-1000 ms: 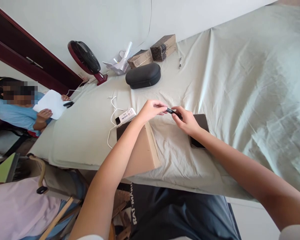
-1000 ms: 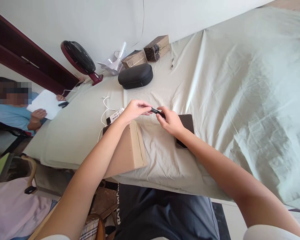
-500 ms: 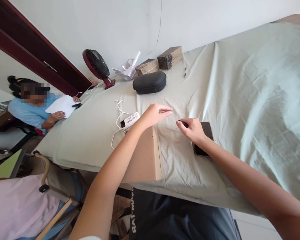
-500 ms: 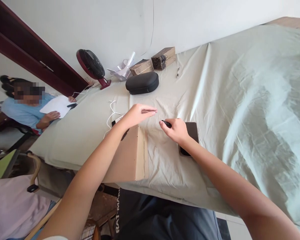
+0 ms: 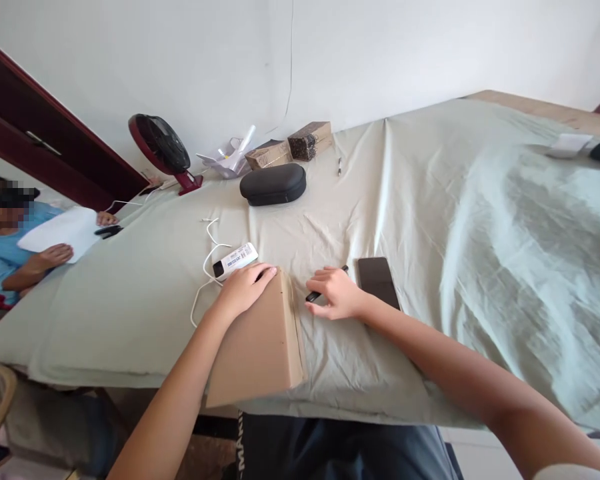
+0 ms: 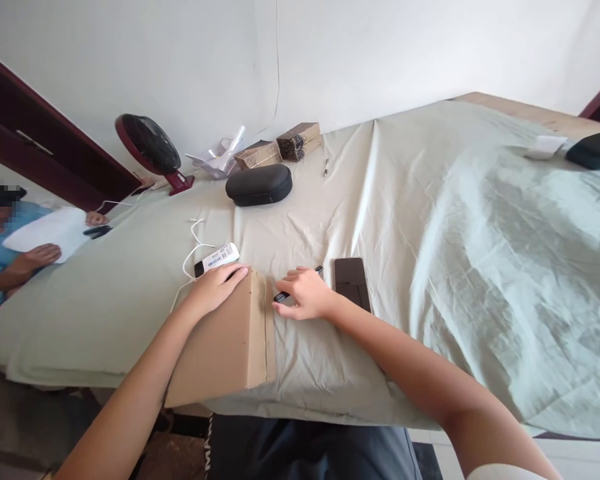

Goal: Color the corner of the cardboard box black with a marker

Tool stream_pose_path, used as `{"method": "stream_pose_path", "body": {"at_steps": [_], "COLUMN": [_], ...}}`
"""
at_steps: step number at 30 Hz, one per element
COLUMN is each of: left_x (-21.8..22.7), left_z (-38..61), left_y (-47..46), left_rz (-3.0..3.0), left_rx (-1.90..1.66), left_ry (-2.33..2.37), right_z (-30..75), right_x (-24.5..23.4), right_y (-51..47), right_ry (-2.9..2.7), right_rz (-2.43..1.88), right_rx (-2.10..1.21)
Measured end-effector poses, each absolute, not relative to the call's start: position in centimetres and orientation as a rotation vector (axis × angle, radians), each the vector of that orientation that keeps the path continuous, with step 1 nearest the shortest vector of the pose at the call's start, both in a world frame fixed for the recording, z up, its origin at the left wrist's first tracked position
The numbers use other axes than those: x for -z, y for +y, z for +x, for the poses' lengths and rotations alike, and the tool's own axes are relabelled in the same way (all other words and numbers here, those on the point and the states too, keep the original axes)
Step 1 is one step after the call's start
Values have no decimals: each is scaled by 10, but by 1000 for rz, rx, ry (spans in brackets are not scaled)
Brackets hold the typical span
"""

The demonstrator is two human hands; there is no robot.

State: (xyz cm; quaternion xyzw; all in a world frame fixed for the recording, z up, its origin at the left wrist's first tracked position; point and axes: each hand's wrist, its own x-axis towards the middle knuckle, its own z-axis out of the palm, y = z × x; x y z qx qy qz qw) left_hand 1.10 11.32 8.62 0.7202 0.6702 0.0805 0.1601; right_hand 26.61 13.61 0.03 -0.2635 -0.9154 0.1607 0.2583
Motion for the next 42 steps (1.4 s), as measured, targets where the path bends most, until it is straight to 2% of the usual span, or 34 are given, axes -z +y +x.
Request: {"method": "stream_pose_path", "body": {"at_steps": [5, 9, 11, 14, 18, 21, 25, 32, 35, 38, 42], "left_x": [-94, -91, -90, -88, -75, -51, -29, -34, -31, -24, -20], "left_z": [17, 16, 11, -7, -41, -52, -39, -9, -9, -8, 5], "left_y": [112, 113, 114, 112, 85, 53, 20, 9, 12, 15, 27], "left_rz": [2055, 2029, 1991, 1809, 1455, 1183, 893, 581, 528, 494, 456], "left_rx": [-149, -194, -384, -867, -1265, -1267, -1249, -1368, -1477, -1538, -1598], "left_ry": [1948, 1953, 1901, 1809, 1869, 1891, 1689, 1401, 1302, 1226, 1188], "right_z": [260, 279, 300, 337, 365, 360, 341, 336, 336, 323, 285], "right_x": [9, -6, -21, -38, -37, -29, -24, -15, -8, -14, -60], "right_y": [136, 141, 142, 135, 110, 92, 84, 96, 102, 103, 105], "right_ry": [-2751, -2638, -2464, -2168, -2046, -2048, -1958, -1714, -1606, -1274, -782], "right_rz": [-734, -1104, -1545, -2213, -2512, -2486, -2490, -2485, -2244, -1834, -1159], "right_rx": [-283, -148, -85, -207, -575, -490, -425, -573, -757, -1113, -1508]}}
